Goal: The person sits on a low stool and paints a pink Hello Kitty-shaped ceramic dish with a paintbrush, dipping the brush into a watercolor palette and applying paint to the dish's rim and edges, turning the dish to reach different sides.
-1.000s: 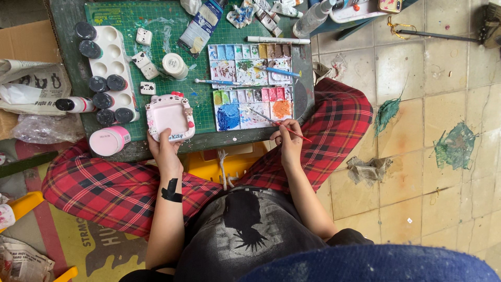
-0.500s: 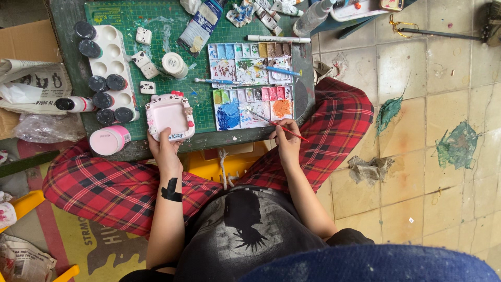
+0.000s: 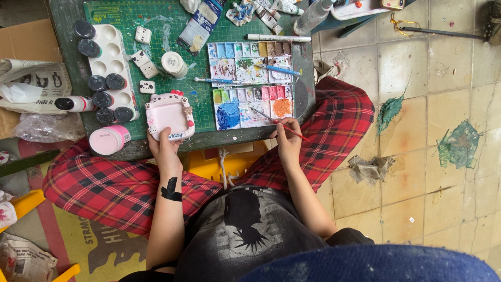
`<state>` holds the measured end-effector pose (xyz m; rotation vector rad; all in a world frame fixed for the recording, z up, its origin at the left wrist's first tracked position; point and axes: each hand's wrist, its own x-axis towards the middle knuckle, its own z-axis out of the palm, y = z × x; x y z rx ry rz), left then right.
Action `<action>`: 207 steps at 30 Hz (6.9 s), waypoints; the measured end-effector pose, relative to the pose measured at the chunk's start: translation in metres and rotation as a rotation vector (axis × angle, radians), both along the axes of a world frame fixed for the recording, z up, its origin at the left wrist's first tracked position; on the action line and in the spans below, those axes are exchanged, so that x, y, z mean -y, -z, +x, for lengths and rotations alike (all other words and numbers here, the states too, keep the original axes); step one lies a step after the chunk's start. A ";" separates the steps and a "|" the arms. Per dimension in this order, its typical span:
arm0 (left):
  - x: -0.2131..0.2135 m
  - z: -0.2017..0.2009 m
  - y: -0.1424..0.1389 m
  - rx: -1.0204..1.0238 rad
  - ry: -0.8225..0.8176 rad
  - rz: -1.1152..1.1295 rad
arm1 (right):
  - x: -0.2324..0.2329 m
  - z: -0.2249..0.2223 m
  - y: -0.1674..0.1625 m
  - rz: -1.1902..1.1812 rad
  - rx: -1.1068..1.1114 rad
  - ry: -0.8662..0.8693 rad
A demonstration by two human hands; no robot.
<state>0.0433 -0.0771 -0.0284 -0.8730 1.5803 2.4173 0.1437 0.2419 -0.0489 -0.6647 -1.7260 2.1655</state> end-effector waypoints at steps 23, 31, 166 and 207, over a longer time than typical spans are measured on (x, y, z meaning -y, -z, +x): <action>0.001 0.000 0.002 0.003 0.007 -0.011 | -0.003 -0.010 -0.006 -0.048 0.068 0.006; 0.001 0.000 0.002 -0.003 0.002 -0.002 | -0.003 -0.014 -0.001 -0.055 0.080 -0.008; 0.005 0.004 0.011 -0.007 -0.024 0.001 | -0.009 -0.007 -0.016 0.170 0.029 0.108; 0.006 0.002 0.011 -0.007 -0.015 0.007 | -0.019 -0.037 -0.020 0.132 0.037 0.188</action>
